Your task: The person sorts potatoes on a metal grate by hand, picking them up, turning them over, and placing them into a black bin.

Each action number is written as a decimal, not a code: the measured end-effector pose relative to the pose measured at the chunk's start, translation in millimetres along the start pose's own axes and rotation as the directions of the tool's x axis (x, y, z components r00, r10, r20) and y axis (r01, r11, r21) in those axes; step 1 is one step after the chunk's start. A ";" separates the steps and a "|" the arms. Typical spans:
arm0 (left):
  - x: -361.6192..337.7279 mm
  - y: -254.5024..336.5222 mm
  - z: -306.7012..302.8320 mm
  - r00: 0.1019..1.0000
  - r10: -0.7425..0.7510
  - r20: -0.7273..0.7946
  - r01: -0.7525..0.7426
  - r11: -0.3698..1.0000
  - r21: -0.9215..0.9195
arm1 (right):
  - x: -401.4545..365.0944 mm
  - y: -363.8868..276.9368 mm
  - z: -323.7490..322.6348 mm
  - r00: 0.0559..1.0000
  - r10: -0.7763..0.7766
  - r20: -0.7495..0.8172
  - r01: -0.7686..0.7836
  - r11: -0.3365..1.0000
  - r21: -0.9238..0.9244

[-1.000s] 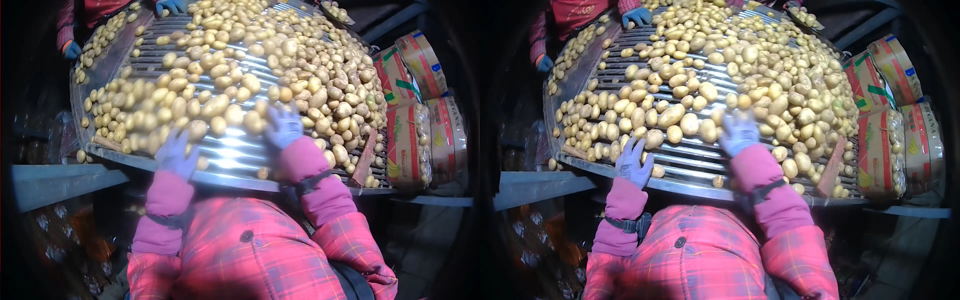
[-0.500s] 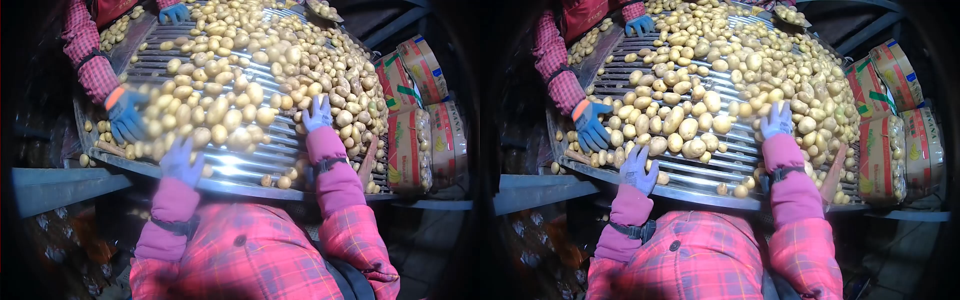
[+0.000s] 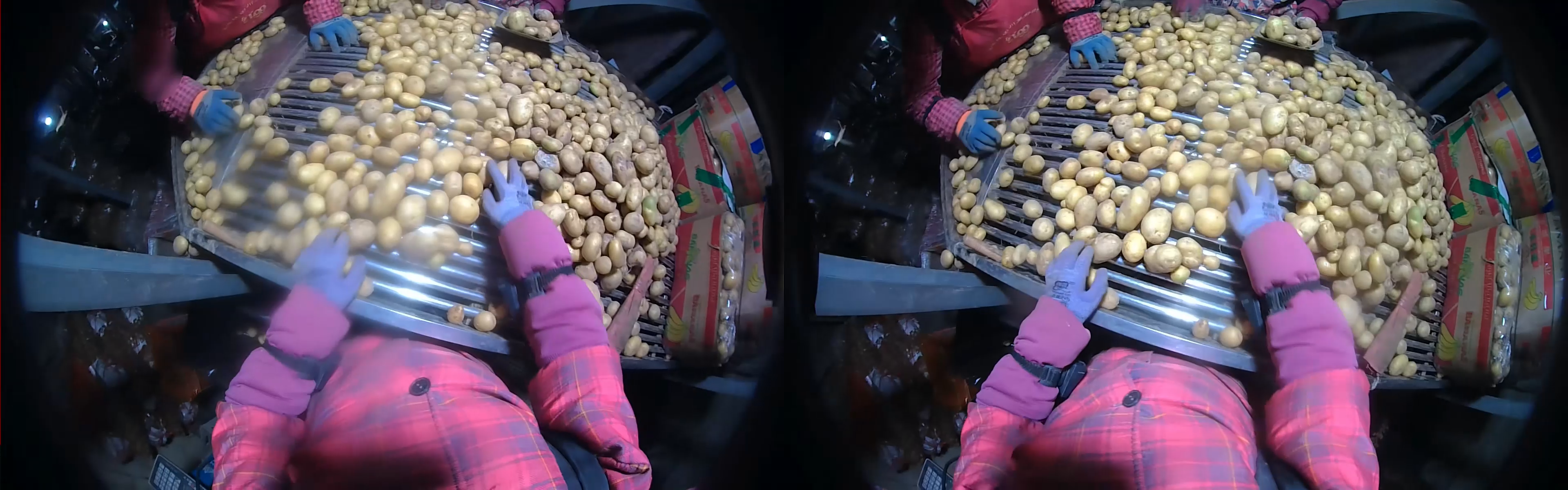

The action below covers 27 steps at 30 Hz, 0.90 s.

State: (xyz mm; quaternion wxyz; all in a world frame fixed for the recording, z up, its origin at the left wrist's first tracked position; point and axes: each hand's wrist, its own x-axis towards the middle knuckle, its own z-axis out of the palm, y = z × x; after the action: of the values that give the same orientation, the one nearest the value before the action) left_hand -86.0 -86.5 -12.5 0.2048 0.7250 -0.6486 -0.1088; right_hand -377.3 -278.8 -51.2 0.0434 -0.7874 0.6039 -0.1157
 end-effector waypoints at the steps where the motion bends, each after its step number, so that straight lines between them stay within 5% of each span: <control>1: 9.6 15.4 -9.9 0.994 0.105 0.043 -0.106 0.994 0.022 | -10.5 1.6 -4.1 0.993 -0.115 -0.016 0.116 0.990 0.086; 2: 17.4 30.0 -12.3 0.974 0.208 0.086 -0.212 0.977 0.035 | -20.0 3.6 -9.6 0.973 -0.228 -0.044 0.233 0.959 0.164; 3: 19.5 39.1 1.3 0.956 0.291 0.025 -0.292 0.955 0.056 | -29.4 1.4 -14.3 0.970 -0.238 -0.047 0.242 0.959 0.149; 7: 45.0 63.6 37.8 0.867 0.444 0.226 -0.480 0.866 0.140 | -39.2 -15.6 -5.9 0.961 -0.259 -0.094 0.267 0.960 0.080; 12: 69.4 39.9 51.4 0.902 0.411 0.131 -0.426 0.897 0.117 | 11.5 -56.6 -4.6 0.988 -0.140 0.062 0.123 0.969 0.216; 15: 85.1 24.6 45.8 0.946 0.303 0.119 -0.319 0.933 0.167 | 50.0 -79.9 1.3 0.966 -0.157 0.206 0.135 0.984 0.118; 22: 118.9 -21.4 23.8 0.999 -0.036 0.008 0.031 0.946 0.324 | 91.4 -160.4 29.5 0.917 -0.334 0.217 0.269 0.922 0.279; 26: 125.3 -69.7 23.4 0.996 -0.032 -0.077 0.058 0.929 0.365 | 113.9 -170.8 14.4 0.822 -0.508 0.257 0.379 0.826 0.417; 27: 127.0 -76.5 18.0 0.998 0.015 -0.068 0.002 0.970 0.244 | 122.0 -162.8 -8.4 0.779 -0.561 0.280 0.351 0.760 0.547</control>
State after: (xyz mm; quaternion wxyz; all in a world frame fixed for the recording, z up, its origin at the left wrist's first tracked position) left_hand -8.0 -208.6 -48.4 0.1370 0.7459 -0.6518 -0.0022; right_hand -196.3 -352.0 6.7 0.3317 -0.8843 0.3166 -0.0883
